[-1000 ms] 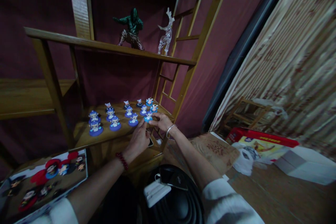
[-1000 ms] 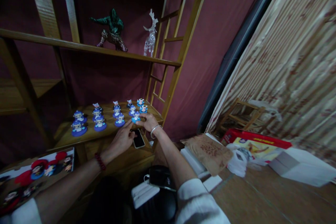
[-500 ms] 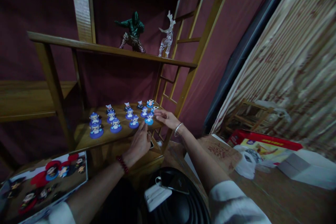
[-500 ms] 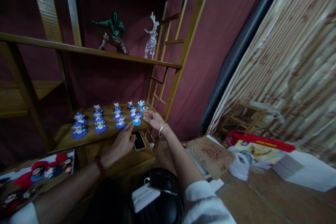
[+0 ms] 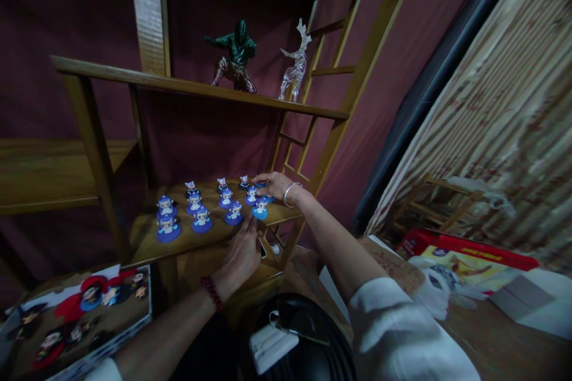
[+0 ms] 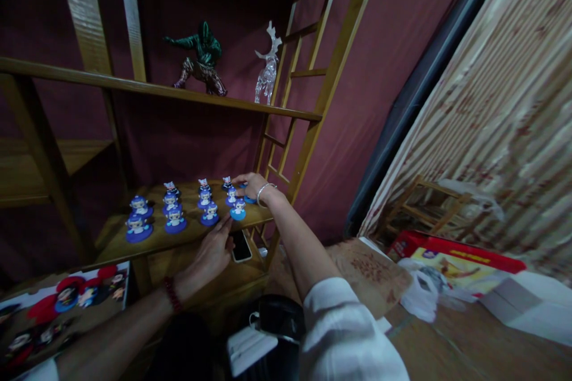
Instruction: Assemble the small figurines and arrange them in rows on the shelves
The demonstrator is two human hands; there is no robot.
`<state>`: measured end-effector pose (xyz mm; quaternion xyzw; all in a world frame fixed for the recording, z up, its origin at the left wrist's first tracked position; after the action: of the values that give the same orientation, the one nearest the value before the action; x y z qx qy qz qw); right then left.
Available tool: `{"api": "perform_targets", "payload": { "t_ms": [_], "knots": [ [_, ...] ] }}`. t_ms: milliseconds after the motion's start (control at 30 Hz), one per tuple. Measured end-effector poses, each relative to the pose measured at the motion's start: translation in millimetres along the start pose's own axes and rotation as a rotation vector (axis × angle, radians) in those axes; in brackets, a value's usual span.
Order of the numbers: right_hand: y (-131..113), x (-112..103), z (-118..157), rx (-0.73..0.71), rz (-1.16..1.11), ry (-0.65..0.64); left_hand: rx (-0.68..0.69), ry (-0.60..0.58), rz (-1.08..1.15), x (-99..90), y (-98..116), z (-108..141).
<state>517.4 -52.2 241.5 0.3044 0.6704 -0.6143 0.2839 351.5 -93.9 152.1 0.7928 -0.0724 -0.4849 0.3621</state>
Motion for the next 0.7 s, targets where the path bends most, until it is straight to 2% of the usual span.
{"api": "perform_targets", "payload": {
  "t_ms": [167, 300, 500, 700],
  "knots": [
    [-7, 4, -14, 0.025, 0.18, -0.129, 0.052, 0.002, -0.021, 2.8, -4, 2],
    [-8, 8, -23, 0.062, 0.325, -0.177, 0.08, -0.034, -0.051, 2.2, -2, 4],
    [-12, 13, -26, 0.179, 0.501, -0.265, 0.001, -0.084, -0.09, -1.3, 2, 7],
    [-11, 14, -27, 0.2, 0.535, -0.26, -0.051, -0.089, -0.088, 1.6, -2, 6]
  ]
}}
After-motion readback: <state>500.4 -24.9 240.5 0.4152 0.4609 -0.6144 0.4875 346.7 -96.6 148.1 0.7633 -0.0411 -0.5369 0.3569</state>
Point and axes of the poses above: each hand's wrist, its own z-axis away from the middle knuckle, its own x-axis out of the palm, y = z × x, the point moved 3 cm from there along -z, towards the middle knuckle, and after that the axes turned 15 degrees about -y, right-handed, at the moved point
